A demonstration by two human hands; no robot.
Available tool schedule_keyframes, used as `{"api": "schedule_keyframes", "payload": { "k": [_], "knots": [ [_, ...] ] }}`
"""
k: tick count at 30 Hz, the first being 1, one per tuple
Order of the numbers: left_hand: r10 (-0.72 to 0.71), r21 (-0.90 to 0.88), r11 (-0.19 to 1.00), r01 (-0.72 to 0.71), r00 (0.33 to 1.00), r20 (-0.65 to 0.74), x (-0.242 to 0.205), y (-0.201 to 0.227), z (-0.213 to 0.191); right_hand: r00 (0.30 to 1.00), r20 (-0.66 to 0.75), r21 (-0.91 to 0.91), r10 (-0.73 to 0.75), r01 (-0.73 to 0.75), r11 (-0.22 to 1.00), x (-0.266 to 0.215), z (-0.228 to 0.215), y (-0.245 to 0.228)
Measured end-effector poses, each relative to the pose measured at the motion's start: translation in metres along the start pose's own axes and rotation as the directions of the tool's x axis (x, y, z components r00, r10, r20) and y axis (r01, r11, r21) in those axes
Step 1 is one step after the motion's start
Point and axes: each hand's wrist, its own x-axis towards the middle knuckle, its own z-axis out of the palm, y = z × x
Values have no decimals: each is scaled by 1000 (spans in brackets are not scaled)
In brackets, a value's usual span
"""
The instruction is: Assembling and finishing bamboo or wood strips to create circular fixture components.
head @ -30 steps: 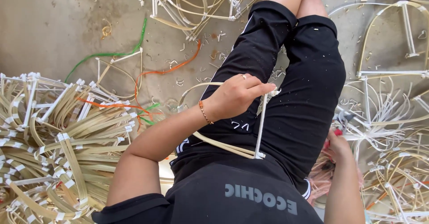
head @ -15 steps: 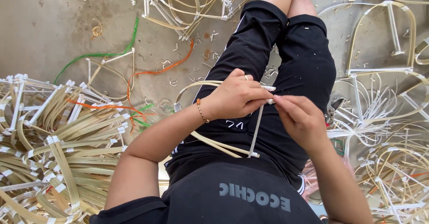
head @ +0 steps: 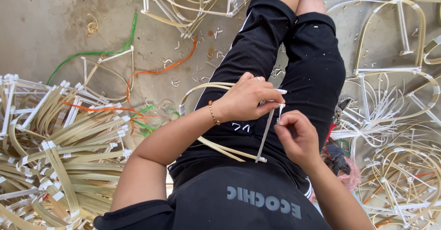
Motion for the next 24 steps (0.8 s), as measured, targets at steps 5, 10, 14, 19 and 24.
{"api": "schedule_keyframes", "payload": {
  "k": [5,10,14,19,24],
  "knots": [
    [89,94,992,-81,993,-80,2,6,3,977,-133,440,168,-93,893,17,-10,14],
    [131,159,981,-110,983,-128,4,10,12,950,-155,614,272,-123,780,44,-26,1],
    [112,165,983,-80,974,-197,2,6,19,960,-135,509,246,-145,849,43,-44,-6],
    [83,141,988,-59,982,-172,3,7,18,888,16,236,459,-450,861,24,-66,5],
    [76,140,989,-53,984,-162,3,10,18,862,129,-126,491,-477,870,40,-69,-13]
  ]
}}
